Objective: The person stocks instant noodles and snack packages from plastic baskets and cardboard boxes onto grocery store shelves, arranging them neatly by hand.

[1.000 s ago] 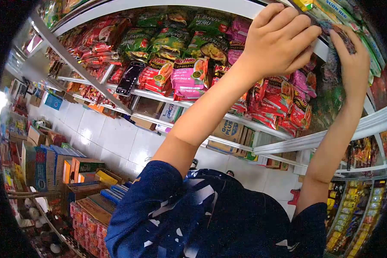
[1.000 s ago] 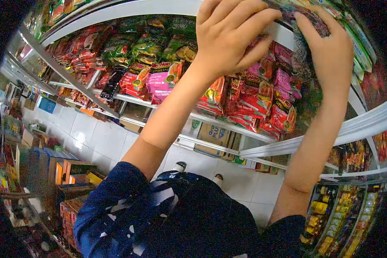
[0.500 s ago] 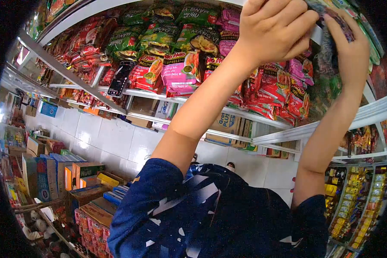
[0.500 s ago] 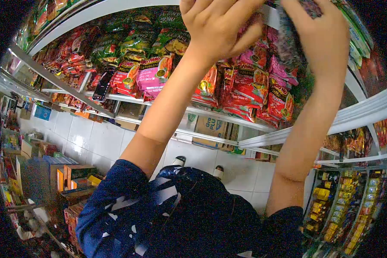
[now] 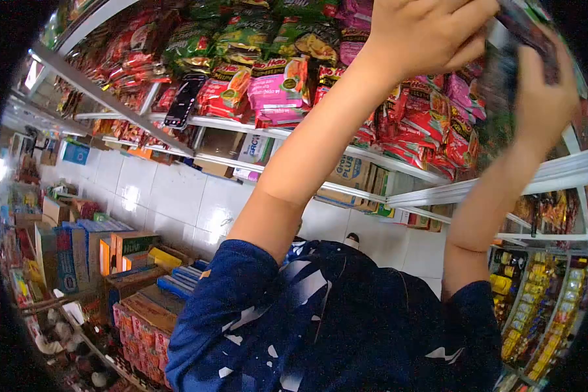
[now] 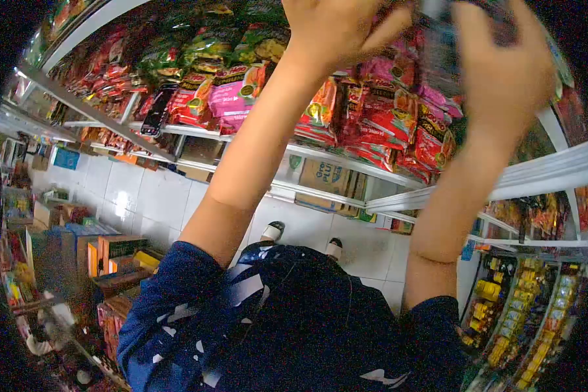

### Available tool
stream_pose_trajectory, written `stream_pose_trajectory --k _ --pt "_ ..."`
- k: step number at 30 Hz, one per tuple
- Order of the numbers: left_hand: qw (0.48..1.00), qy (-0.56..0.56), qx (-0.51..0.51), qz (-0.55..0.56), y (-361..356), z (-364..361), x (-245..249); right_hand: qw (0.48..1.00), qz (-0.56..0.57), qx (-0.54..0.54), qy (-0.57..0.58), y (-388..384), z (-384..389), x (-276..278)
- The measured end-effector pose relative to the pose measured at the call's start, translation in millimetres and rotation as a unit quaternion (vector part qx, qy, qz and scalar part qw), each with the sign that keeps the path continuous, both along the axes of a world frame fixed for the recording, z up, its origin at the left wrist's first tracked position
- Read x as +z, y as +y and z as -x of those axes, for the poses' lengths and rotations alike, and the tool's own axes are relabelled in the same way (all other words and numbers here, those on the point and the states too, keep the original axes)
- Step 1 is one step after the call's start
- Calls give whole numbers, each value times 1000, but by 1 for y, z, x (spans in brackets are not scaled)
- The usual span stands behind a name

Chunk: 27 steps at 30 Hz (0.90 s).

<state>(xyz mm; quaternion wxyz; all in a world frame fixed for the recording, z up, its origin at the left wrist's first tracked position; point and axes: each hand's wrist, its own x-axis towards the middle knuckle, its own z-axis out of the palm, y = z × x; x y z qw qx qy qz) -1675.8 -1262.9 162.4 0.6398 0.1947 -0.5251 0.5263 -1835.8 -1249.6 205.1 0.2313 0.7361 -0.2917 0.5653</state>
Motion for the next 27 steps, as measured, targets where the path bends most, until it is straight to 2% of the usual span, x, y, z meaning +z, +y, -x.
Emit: stream_pose_trajectory --k 1,2,3,5,7,8,9,11,12,13,14,15,16,17,18,19,20,21,23,24,26,27 --pt "999 -10 -2 -32 8 -1 0 998 43 45 20 6 -15 -5" --pt "992 -5 -9 -129 25 1 -1 997 60 29 35 9 -17 -5" --pt "991 -9 -6 -132 24 1 -1 997 57 32 30 5 -10 -7" --pt "993 -13 -34 -117 22 2 -2 992 67 106 -26 -13 22 -12" --pt "993 -20 -26 -117 33 3 -1 994 69 -2 -81 -30 75 -19" --pt "986 -18 -25 -163 41 3 1 986 62 68 -136 -54 108 -23" --pt "978 -16 -22 -208 46 3 3 973 69 -144 -165 -61 133 -30" --pt "976 -19 -29 -217 50 3 3 966 97 -55 -235 -61 111 -31" --pt "974 -18 -21 -227 52 3 4 963 93 5 -253 -39 70 -29" --pt "971 -19 -13 -236 52 4 4 974 86 -8 -209 -26 43 -27" --pt "969 -17 -18 -245 51 4 5 979 69 90 -169 -12 13 -26" --pt "966 -18 -24 -257 51 4 5 987 147 67 -28 -6 -6 -24" --pt "962 -24 -14 -272 53 3 6 994 105 0 -22 13 -29 -30" --pt "957 -30 -5 -287 60 3 10 987 133 71 -49 19 -37 -29" --pt "942 -16 -2 -337 71 7 12 988 128 76 -44 17 -28 -27" --pt "939 -20 21 -343 70 7 11 988 124 81 -37 12 -14 -25" --pt "943 -24 19 -332 67 6 9 993 111 3 -48 -4 14 -30" --pt "948 -27 17 -318 63 6 8 989 140 29 -40 -17 42 -27" --pt "943 -20 25 -332 71 9 12 973 112 -6 -200 -28 80 -31" --pt "934 -12 38 -356 74 10 13 973 118 -9 -198 -30 87 -29" --pt "943 -11 32 -330 69 10 9 962 -5 -1 -274 -22 85 -19" --pt "951 -11 33 -307 66 11 10 975 -40 18 -216 -18 75 -13"
